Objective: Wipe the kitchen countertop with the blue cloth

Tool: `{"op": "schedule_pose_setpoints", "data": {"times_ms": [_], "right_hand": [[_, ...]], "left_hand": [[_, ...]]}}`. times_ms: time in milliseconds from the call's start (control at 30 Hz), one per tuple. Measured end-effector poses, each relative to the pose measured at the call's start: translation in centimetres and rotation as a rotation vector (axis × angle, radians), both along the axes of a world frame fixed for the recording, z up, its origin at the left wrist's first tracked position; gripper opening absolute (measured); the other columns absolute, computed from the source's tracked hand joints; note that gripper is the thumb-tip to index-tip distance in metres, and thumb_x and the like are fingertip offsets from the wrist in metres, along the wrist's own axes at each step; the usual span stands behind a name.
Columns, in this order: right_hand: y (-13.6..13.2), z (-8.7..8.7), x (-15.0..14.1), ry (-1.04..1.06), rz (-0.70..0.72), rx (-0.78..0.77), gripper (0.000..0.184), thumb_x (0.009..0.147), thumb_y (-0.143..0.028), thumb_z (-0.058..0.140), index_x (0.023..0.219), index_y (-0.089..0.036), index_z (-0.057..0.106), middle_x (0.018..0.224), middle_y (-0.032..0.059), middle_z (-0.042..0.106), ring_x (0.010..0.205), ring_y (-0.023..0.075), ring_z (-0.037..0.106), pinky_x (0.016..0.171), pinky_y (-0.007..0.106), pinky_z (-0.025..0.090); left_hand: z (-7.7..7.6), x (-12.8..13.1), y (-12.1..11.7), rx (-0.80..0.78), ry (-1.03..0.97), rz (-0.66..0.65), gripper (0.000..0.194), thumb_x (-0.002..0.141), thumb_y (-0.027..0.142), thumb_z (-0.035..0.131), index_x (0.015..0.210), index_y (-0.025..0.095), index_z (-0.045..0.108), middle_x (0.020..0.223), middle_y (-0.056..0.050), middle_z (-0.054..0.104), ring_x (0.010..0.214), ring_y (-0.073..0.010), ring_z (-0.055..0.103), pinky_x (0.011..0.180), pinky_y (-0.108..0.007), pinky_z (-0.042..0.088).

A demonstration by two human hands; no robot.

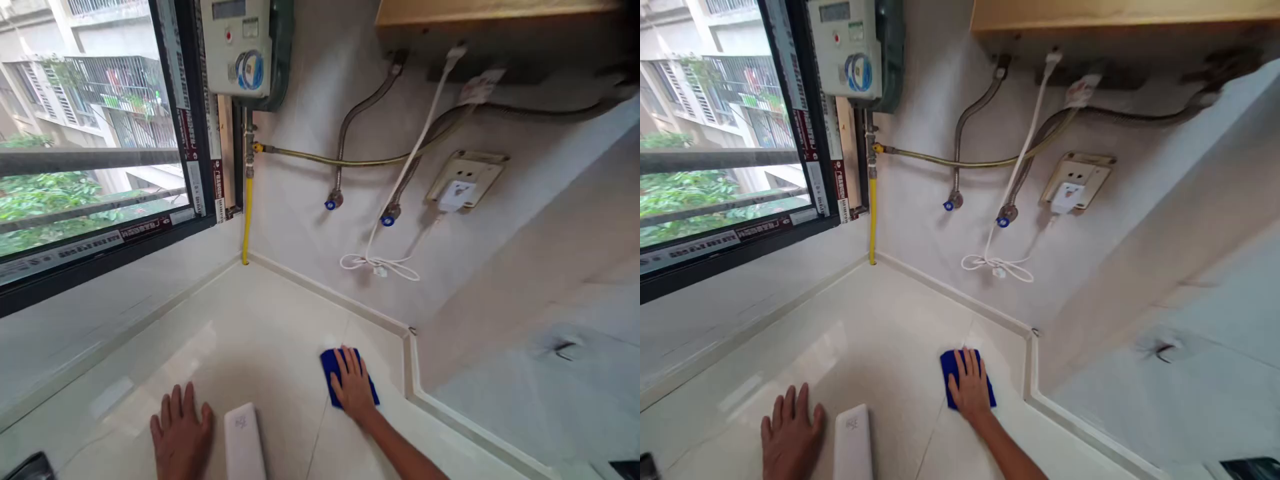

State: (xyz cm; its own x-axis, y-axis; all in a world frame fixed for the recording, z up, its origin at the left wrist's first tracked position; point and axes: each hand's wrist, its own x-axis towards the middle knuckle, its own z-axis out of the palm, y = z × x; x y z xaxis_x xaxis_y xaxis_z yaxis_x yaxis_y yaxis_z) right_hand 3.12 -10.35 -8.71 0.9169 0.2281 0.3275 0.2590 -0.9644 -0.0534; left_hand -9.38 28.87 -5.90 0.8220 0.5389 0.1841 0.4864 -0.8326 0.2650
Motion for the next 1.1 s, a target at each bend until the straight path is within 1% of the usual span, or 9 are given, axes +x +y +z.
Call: {"op": "schedule_pose_setpoints", "data": {"times_ms": [200, 333, 433, 567, 733, 833, 900, 967, 1100], "right_hand": [[0.9, -2.7, -9.2, -0.031, 0.05, 0.105, 0.07, 0.094, -0.041, 0.043, 0.157, -0.032, 0.014, 0.163, 0.0048, 0.024, 0.148, 0.035, 0.027, 0.117, 0.066, 0.03], [1.8, -3.7, -12.2, 0.031, 0.133, 0.126, 0.082, 0.087, -0.041, 0.054, 0.157, -0.035, 0.013, 0.161, 0.0035, 0.025, 0.144, 0.04, 0.033, 0.112, 0.07, 0.035], [2.2, -1.9, -12.2, 0.082, 0.18, 0.119, 0.082, 0.087, -0.039, 0.054, 0.157, -0.035, 0.013, 0.163, 0.003, 0.02, 0.147, 0.0394, 0.028, 0.115, 0.069, 0.032], [3.5, 0.8, -9.4, 0.163, 0.249, 0.115, 0.073, 0.09, -0.037, 0.049, 0.157, -0.033, 0.018, 0.165, 0.0019, 0.015, 0.151, 0.034, 0.02, 0.121, 0.063, 0.024], [8.2, 2.0, -3.8, 0.223, 0.0, 0.226, 0.067, 0.091, -0.037, 0.047, 0.154, -0.022, 0.031, 0.163, 0.0113, 0.021, 0.151, 0.0382, 0.014, 0.119, 0.071, 0.012], [10.2, 3.4, -2.0, 0.282, -0.04, 0.275, 0.066, 0.093, -0.04, 0.045, 0.154, -0.02, 0.03, 0.162, 0.0131, 0.024, 0.151, 0.0378, 0.014, 0.119, 0.072, 0.014], [9.7, 4.0, -2.7, 0.212, -0.002, 0.292, 0.062, 0.097, -0.036, 0.038, 0.155, -0.018, 0.026, 0.162, 0.0124, 0.025, 0.152, 0.0328, 0.016, 0.121, 0.066, 0.018], [7.7, 3.7, -4.9, 0.08, 0.064, 0.279, 0.059, 0.099, -0.029, 0.031, 0.156, -0.019, 0.022, 0.163, 0.0102, 0.025, 0.152, 0.0276, 0.018, 0.123, 0.06, 0.022], [2.6, 1.0, -10.4, -0.008, 0.162, 0.175, 0.061, 0.098, -0.02, 0.03, 0.157, -0.03, 0.017, 0.161, 0.0035, 0.03, 0.15, 0.0241, 0.025, 0.121, 0.055, 0.032]], "left_hand": [[-1.4, 0.4, 0.4, 0.044, -0.005, -0.005, 0.063, 0.095, 0.041, 0.019, 0.147, 0.011, 0.038, 0.159, -0.015, 0.029, 0.151, -0.0322, 0.013, 0.124, -0.056, 0.013], [-1.2, 0.3, 0.2, 0.058, 0.038, -0.003, 0.064, 0.095, 0.04, 0.017, 0.147, 0.01, 0.037, 0.16, -0.015, 0.028, 0.152, -0.0326, 0.012, 0.124, -0.056, 0.012], [-0.5, 0.2, 0.0, 0.061, 0.048, 0.001, 0.064, 0.095, 0.04, 0.018, 0.148, 0.01, 0.037, 0.16, -0.016, 0.028, 0.151, -0.0331, 0.013, 0.124, -0.057, 0.014], [0.0, 0.2, -0.1, 0.072, 0.04, -0.005, 0.064, 0.095, 0.04, 0.017, 0.147, 0.01, 0.037, 0.159, -0.016, 0.029, 0.15, -0.0339, 0.016, 0.123, -0.058, 0.016], [0.2, 0.3, 0.1, 0.059, 0.025, -0.012, 0.064, 0.094, 0.041, 0.016, 0.146, 0.01, 0.039, 0.158, -0.016, 0.031, 0.149, -0.0344, 0.018, 0.122, -0.059, 0.018], [0.6, 0.3, 0.1, 0.055, 0.009, -0.019, 0.065, 0.094, 0.042, 0.015, 0.145, 0.01, 0.04, 0.156, -0.017, 0.033, 0.149, -0.0351, 0.02, 0.121, -0.06, 0.02], [0.7, 0.3, 0.1, 0.053, -0.005, -0.026, 0.065, 0.094, 0.042, 0.016, 0.145, 0.01, 0.04, 0.156, -0.017, 0.033, 0.148, -0.0354, 0.02, 0.121, -0.06, 0.02], [0.6, 0.2, 0.2, 0.052, -0.015, -0.038, 0.065, 0.094, 0.041, 0.017, 0.145, 0.009, 0.04, 0.156, -0.018, 0.033, 0.148, -0.036, 0.02, 0.121, -0.06, 0.02], [-0.5, 0.4, 0.4, 0.054, -0.031, -0.052, 0.064, 0.094, 0.039, 0.017, 0.146, 0.008, 0.038, 0.157, -0.019, 0.03, 0.149, -0.0374, 0.016, 0.121, -0.062, 0.016]]}}
